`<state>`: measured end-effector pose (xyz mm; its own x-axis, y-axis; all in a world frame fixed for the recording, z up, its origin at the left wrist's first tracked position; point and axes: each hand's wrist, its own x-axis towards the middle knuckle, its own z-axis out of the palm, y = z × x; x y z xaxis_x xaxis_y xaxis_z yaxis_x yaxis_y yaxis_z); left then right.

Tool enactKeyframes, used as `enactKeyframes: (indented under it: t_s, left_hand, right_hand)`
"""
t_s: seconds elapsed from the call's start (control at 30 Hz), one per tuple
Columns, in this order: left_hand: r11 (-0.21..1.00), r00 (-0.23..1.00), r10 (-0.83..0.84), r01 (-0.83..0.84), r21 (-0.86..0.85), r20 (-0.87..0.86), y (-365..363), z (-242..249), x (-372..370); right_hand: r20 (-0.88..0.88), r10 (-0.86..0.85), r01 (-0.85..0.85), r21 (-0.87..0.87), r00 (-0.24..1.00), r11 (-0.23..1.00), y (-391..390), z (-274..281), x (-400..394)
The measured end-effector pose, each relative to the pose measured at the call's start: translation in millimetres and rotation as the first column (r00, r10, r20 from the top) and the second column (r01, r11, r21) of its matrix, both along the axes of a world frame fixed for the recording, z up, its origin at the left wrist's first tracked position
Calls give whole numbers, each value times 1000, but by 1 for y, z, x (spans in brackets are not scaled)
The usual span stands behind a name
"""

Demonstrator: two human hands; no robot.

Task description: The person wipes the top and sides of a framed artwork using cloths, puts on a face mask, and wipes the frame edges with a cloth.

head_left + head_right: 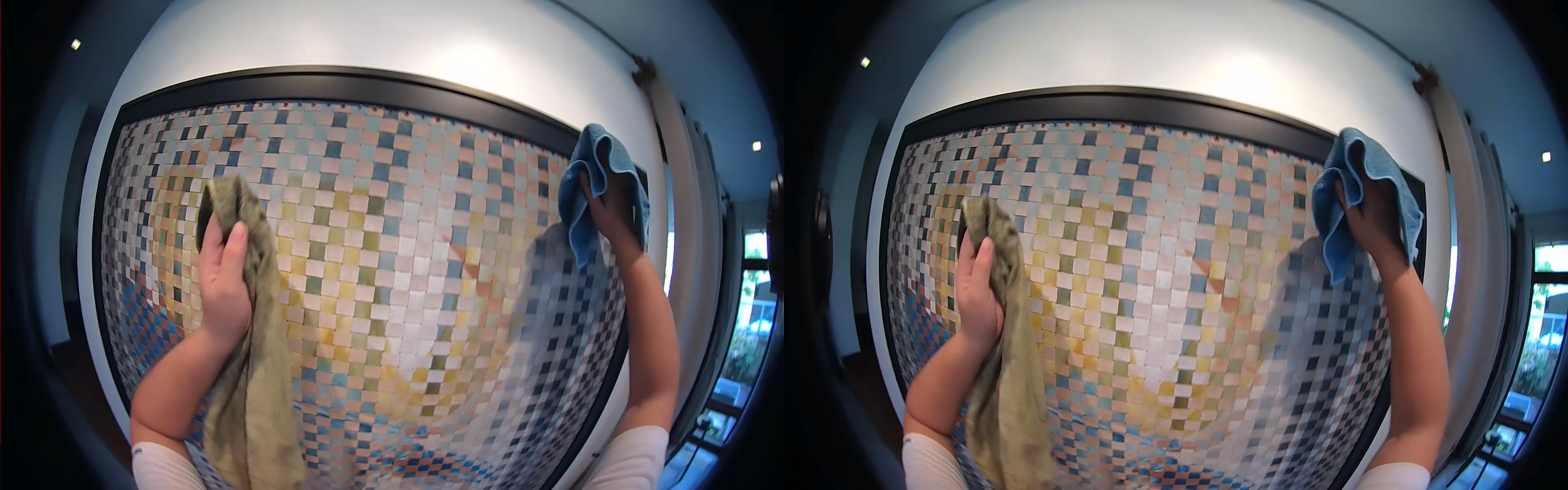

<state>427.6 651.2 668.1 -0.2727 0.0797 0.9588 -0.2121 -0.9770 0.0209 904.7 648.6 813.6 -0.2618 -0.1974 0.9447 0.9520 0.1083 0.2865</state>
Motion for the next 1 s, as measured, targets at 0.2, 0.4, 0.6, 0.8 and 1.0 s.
enactKeyframes:
  t_s: [0.2,0.4,0.6,0.8,1.0]
  left_hand:
    - [435,492,859,-847,307,141,13,52,18]
    - [327,447,871,-838,438,206,21,124,55]
    - [-99,11,948,-939,329,319,40,169,41]
    - [364,352,892,-931,-9,-284,13,178,22]
    - [351,297,844,-936,40,-447,35,181,-6]
  right_hand:
    - [-188,84,-84,10,979,996,48,74,80]
    - [-500,106,-256,-242,859,936,69,127,156]
    - [-627,-28,-176,-261,779,949,85,136,215]
    - [-673,-21,-200,-249,740,948,75,136,220]
    - [-606,-22,-112,-183,795,977,86,142,236]
